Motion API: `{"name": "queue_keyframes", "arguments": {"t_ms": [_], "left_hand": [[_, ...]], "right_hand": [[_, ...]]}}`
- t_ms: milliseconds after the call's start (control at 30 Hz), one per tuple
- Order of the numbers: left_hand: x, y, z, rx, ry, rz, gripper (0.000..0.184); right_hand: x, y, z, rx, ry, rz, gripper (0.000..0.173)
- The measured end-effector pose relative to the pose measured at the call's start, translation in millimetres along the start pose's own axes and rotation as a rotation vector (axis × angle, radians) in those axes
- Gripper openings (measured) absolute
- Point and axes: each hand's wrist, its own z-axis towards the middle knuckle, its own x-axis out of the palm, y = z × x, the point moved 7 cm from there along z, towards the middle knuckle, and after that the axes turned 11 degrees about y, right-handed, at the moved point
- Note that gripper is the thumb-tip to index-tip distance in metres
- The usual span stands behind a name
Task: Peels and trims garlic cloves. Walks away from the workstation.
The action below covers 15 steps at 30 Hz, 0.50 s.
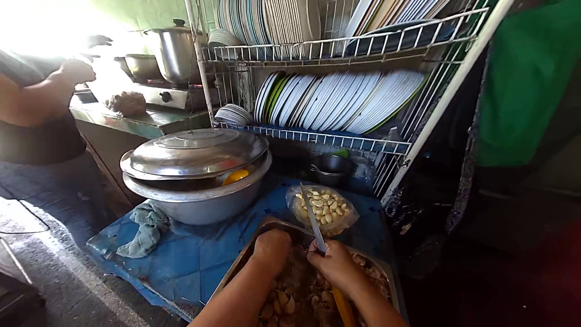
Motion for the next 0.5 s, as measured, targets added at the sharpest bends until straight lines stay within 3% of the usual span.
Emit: {"name": "queue_keyframes", "arguments": {"t_ms": [133, 267, 500], "left_hand": [[5, -3, 1, -0.034, 0.022, 0.039, 0.03], [2, -6, 1, 0.059, -0.055, 0.023, 0.027], [17, -20, 0, 0.097, 0.105, 0.133, 0.028]], "right_hand": [[0, -1, 1, -0.009, -0.009, 0.03, 0.006], [-2, 1, 0, 0.007, -0.044, 0.029, 0.007], [-2, -1, 3, 0.004, -0.047, 0.012, 0.009]]}}
